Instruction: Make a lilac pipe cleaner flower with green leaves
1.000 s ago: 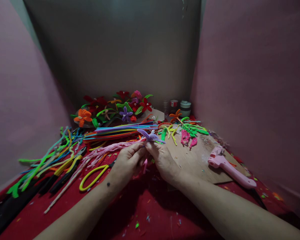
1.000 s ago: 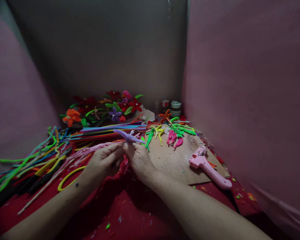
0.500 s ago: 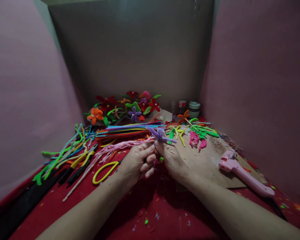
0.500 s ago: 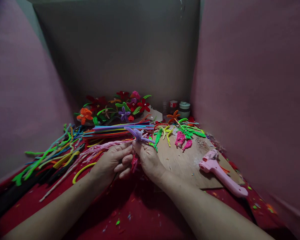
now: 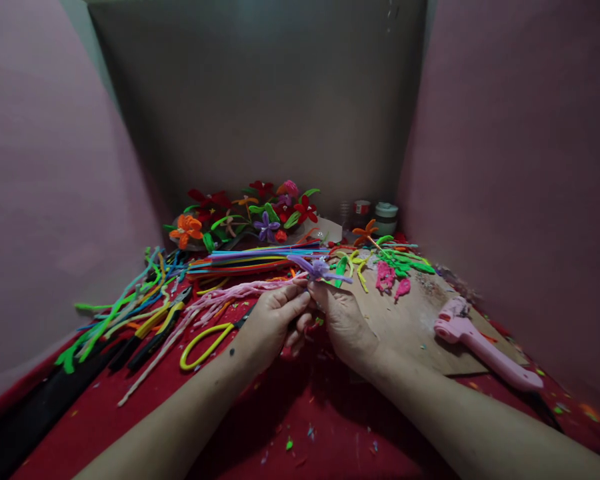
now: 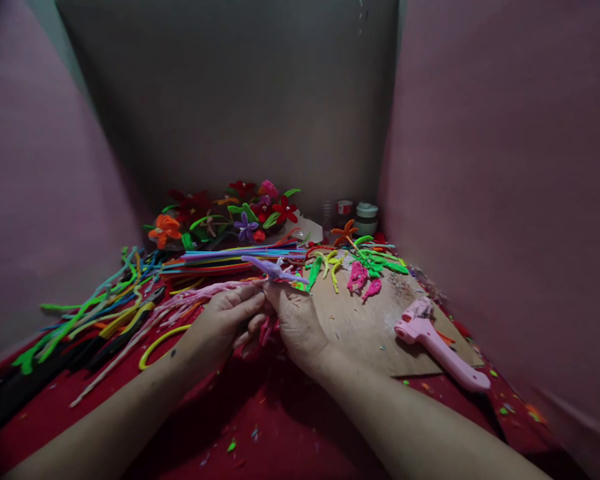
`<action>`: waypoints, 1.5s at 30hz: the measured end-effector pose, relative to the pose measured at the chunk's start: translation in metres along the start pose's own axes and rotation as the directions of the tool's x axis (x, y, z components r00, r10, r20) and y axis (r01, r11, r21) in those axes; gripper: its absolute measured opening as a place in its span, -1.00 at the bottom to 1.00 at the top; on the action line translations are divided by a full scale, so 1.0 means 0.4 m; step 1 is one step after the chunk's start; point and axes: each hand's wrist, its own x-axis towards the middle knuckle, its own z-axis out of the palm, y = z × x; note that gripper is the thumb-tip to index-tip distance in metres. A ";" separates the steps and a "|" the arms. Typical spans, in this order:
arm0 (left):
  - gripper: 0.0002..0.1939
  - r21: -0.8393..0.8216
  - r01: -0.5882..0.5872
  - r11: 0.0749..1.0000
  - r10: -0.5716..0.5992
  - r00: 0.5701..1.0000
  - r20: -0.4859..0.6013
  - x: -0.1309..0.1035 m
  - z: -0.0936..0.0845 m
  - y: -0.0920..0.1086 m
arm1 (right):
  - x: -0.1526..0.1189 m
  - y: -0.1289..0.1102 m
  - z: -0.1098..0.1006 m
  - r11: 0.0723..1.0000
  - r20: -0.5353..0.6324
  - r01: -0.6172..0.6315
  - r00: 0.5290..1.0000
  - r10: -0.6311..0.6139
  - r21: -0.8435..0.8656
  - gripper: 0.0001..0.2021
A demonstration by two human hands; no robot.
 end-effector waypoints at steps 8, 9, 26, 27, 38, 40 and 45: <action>-0.79 0.533 -0.169 0.829 0.263 0.959 -0.105 0.002 -0.004 -0.014 | 0.000 -0.008 -0.010 0.971 -0.128 0.139 0.978 -0.166 -0.193 -0.70; -0.82 0.615 -0.204 0.762 0.333 0.937 -0.101 0.002 -0.006 -0.018 | 0.001 -0.006 -0.011 0.968 -0.152 0.146 0.972 -0.178 -0.203 -0.71; -0.65 0.039 -0.056 0.998 0.057 0.998 -0.025 0.001 -0.004 -0.007 | -0.001 -0.007 -0.006 0.987 -0.005 0.060 0.998 -0.061 -0.150 -0.68; -0.67 -0.001 -0.042 0.999 0.042 0.999 -0.008 0.001 -0.006 -0.007 | 0.000 -0.010 -0.007 0.991 -0.006 0.041 0.999 -0.043 -0.124 -0.69; -0.77 0.189 -0.129 0.974 0.130 0.992 0.006 -0.014 0.002 0.020 | 0.005 -0.045 -0.011 0.995 -0.053 0.097 0.994 -0.099 -0.038 -0.83; -0.81 0.418 -0.213 0.883 0.257 0.965 -0.052 -0.015 0.003 0.012 | 0.001 -0.043 -0.007 0.984 -0.101 0.141 0.983 -0.152 -0.109 -0.85; -0.87 0.745 -0.343 0.572 0.544 0.839 -0.031 -0.006 -0.007 -0.013 | -0.001 -0.038 -0.003 0.954 -0.128 0.175 0.969 -0.210 -0.243 -0.83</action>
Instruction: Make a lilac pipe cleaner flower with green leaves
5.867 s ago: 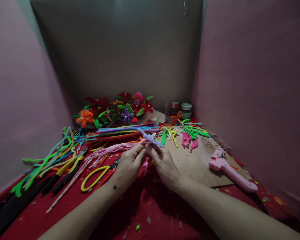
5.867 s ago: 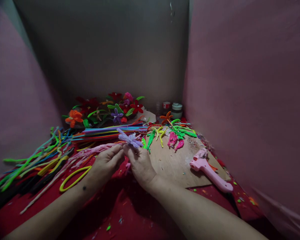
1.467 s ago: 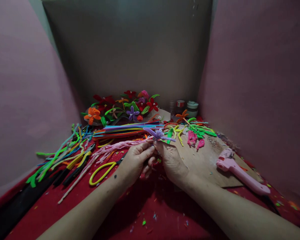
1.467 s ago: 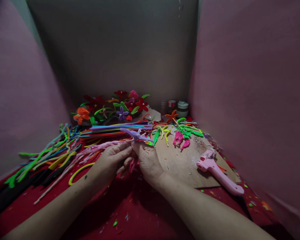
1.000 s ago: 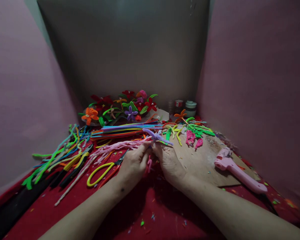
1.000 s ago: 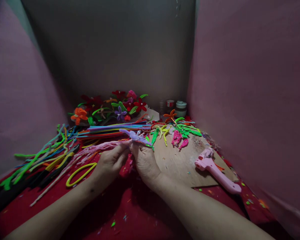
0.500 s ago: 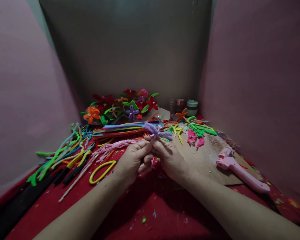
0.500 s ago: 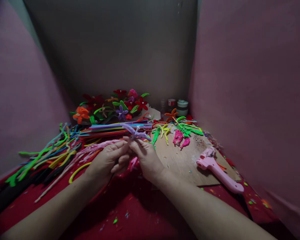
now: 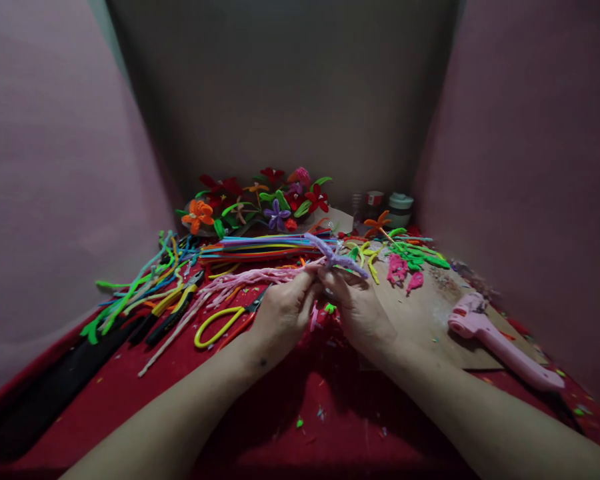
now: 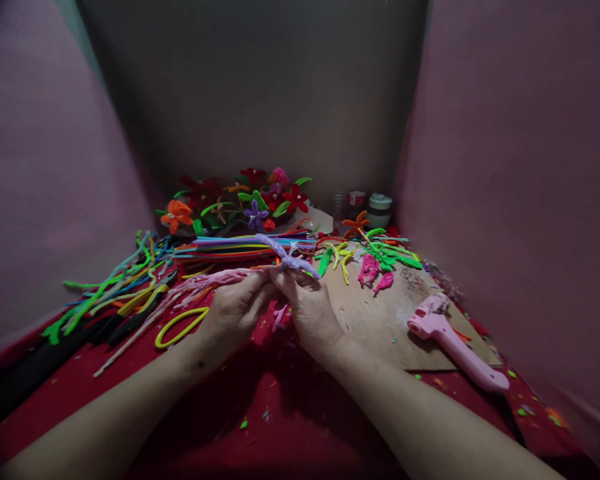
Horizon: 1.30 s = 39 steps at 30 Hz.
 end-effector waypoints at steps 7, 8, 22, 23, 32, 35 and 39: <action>-0.76 -0.493 0.351 0.796 -0.282 0.936 0.212 0.004 -0.012 0.040 | -0.012 -0.016 0.004 0.997 0.033 -0.010 0.999 0.013 -0.080 -0.79; -0.73 -0.537 0.401 0.742 -0.310 0.916 0.256 0.004 -0.014 0.045 | -0.014 -0.017 0.004 0.995 0.028 -0.014 0.999 0.017 -0.100 -0.76; -0.75 -0.681 0.544 0.491 -0.309 0.839 0.448 0.011 -0.013 0.027 | -0.006 -0.019 0.001 0.996 0.041 -0.006 0.999 0.010 -0.088 -0.77; -0.76 -0.689 0.552 0.470 -0.303 0.834 0.461 0.011 -0.012 0.025 | -0.005 -0.022 0.000 0.996 0.046 -0.004 0.999 0.009 -0.092 -0.77; -0.76 -0.687 0.585 0.431 -0.287 0.811 0.510 0.012 -0.009 0.011 | 0.001 0.004 -0.006 0.997 0.032 -0.072 0.997 0.072 -0.012 -0.72; -0.74 -0.692 0.589 0.417 -0.292 0.808 0.512 0.012 -0.008 0.012 | -0.002 0.005 -0.005 0.996 0.023 -0.084 0.996 0.084 -0.021 -0.72; -0.76 -0.723 0.598 0.346 -0.281 0.802 0.528 0.010 -0.001 0.001 | -0.002 0.001 -0.005 0.995 0.005 -0.092 0.996 0.093 -0.046 -0.73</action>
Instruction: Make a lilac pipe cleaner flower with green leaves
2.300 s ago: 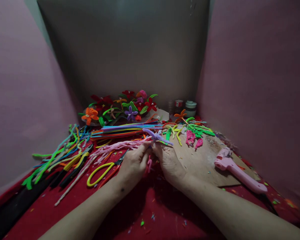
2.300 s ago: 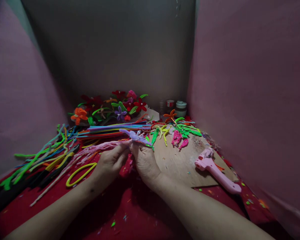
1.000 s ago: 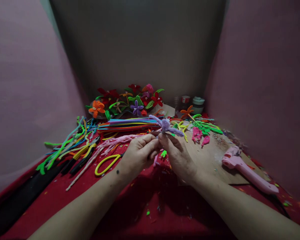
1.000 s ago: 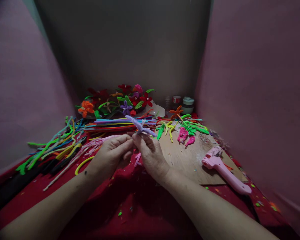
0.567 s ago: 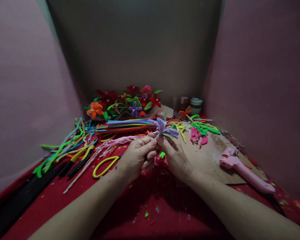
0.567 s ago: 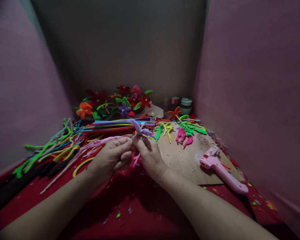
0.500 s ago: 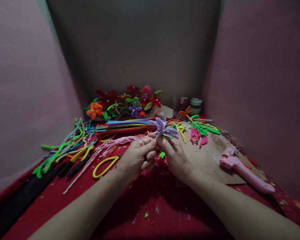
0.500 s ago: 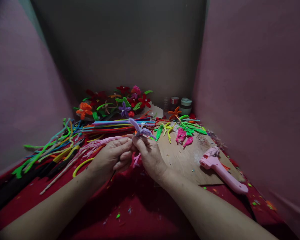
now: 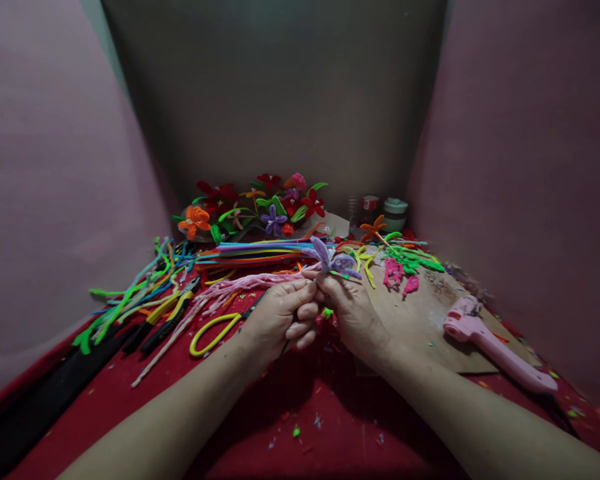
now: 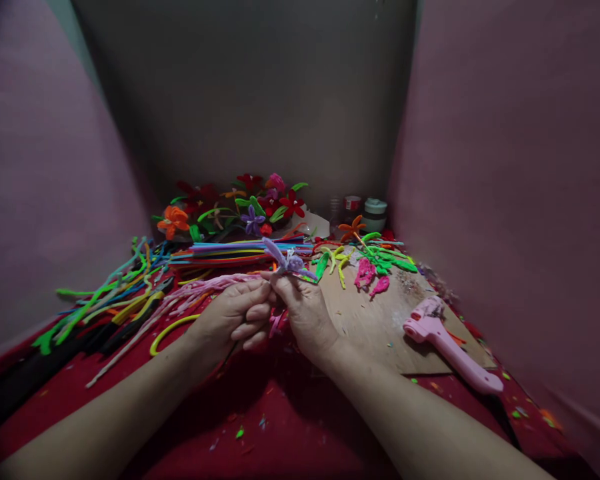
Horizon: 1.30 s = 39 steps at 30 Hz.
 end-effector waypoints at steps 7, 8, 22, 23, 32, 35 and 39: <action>-0.77 -0.011 -0.003 1.000 0.003 1.000 0.029 0.001 -0.001 -0.002 | 0.004 0.016 -0.002 0.994 0.055 -0.051 0.997 0.045 0.098 -0.71; -0.76 0.042 -0.014 0.999 0.013 1.000 0.015 0.000 0.003 -0.002 | 0.003 0.019 0.000 0.991 0.066 -0.069 0.996 0.062 0.114 -0.69; -0.85 0.752 -0.284 0.595 0.508 0.858 -0.079 -0.004 0.009 -0.012 | 0.001 0.013 0.006 0.995 -0.040 0.062 0.997 -0.066 -0.082 -0.79; -0.85 0.703 -0.283 0.652 0.481 0.871 -0.096 -0.003 0.014 -0.007 | 0.002 0.014 0.006 0.995 -0.026 0.070 0.997 -0.072 -0.077 -0.78; -0.75 0.332 -0.099 0.938 0.167 0.969 -0.181 -0.001 0.016 -0.001 | 0.002 0.014 -0.001 1.000 0.003 0.019 1.000 -0.019 -0.010 -0.77; -0.73 0.233 -0.082 0.969 0.117 0.983 -0.140 -0.001 0.009 -0.005 | 0.001 0.009 -0.003 1.000 -0.022 -0.007 1.000 0.006 -0.004 -0.79; -0.75 0.099 -0.061 0.993 0.070 0.994 -0.086 -0.004 0.008 -0.004 | 0.005 0.012 -0.003 0.996 0.008 -0.057 0.998 0.057 0.070 -0.77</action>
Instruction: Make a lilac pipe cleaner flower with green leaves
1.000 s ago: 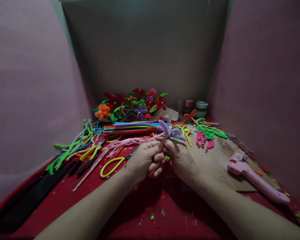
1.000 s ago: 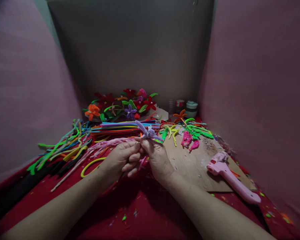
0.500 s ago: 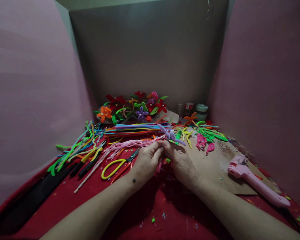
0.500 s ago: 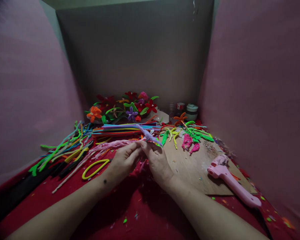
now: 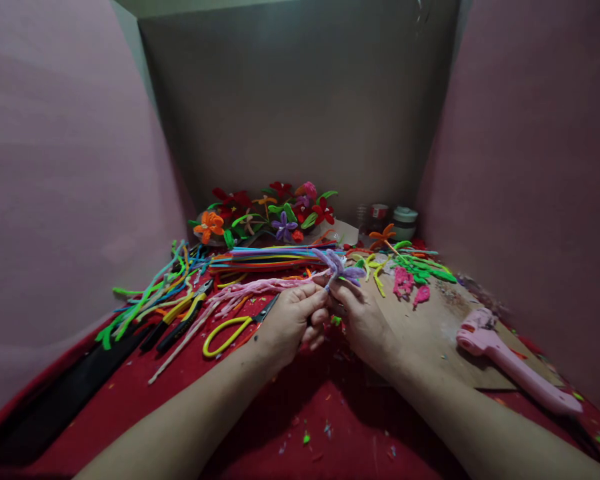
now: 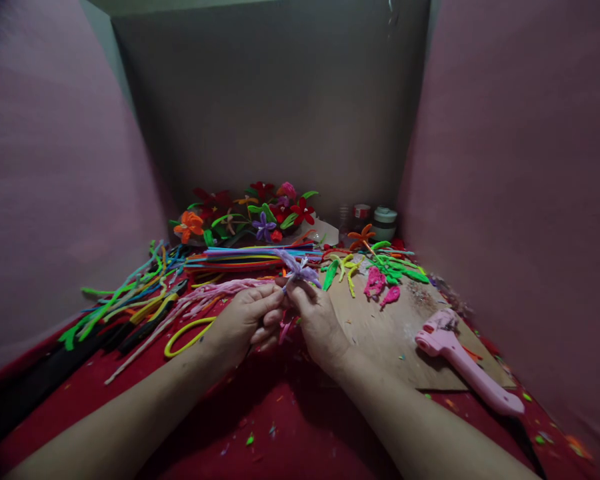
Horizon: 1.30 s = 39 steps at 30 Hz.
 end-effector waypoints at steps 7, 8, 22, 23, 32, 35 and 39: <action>-0.85 -0.176 0.065 0.982 -0.044 0.992 0.121 0.011 -0.023 -0.008 | 0.015 0.026 -0.006 0.978 0.107 -0.062 0.993 0.041 0.201 -0.74; -0.85 -0.183 0.074 0.980 -0.049 0.989 0.137 0.013 -0.027 -0.009 | 0.016 0.027 -0.005 0.973 0.105 -0.047 0.994 0.024 0.224 -0.76; -0.78 0.663 -0.276 0.696 0.415 0.908 -0.058 0.006 -0.007 -0.013 | 0.004 0.006 0.007 0.988 -0.016 0.156 0.988 -0.156 0.016 -0.88; -0.76 0.611 -0.246 0.752 0.365 0.928 -0.076 0.007 -0.006 -0.010 | 0.002 -0.002 0.009 0.987 0.003 0.158 0.987 -0.158 -0.017 -0.87; -0.70 0.184 -0.090 0.979 0.095 0.995 -0.019 0.007 -0.007 0.006 | 0.009 -0.001 -0.013 0.963 0.078 0.169 0.985 -0.156 -0.211 -0.81; -0.75 0.088 -0.054 0.995 0.053 0.998 0.020 0.005 -0.008 0.004 | 0.010 0.001 -0.013 0.965 0.082 0.174 0.984 -0.160 -0.196 -0.82; -0.83 -0.008 -0.009 1.000 0.010 0.998 0.054 0.001 -0.007 0.009 | 0.004 -0.004 -0.007 0.989 0.084 0.103 0.992 -0.095 -0.102 -0.77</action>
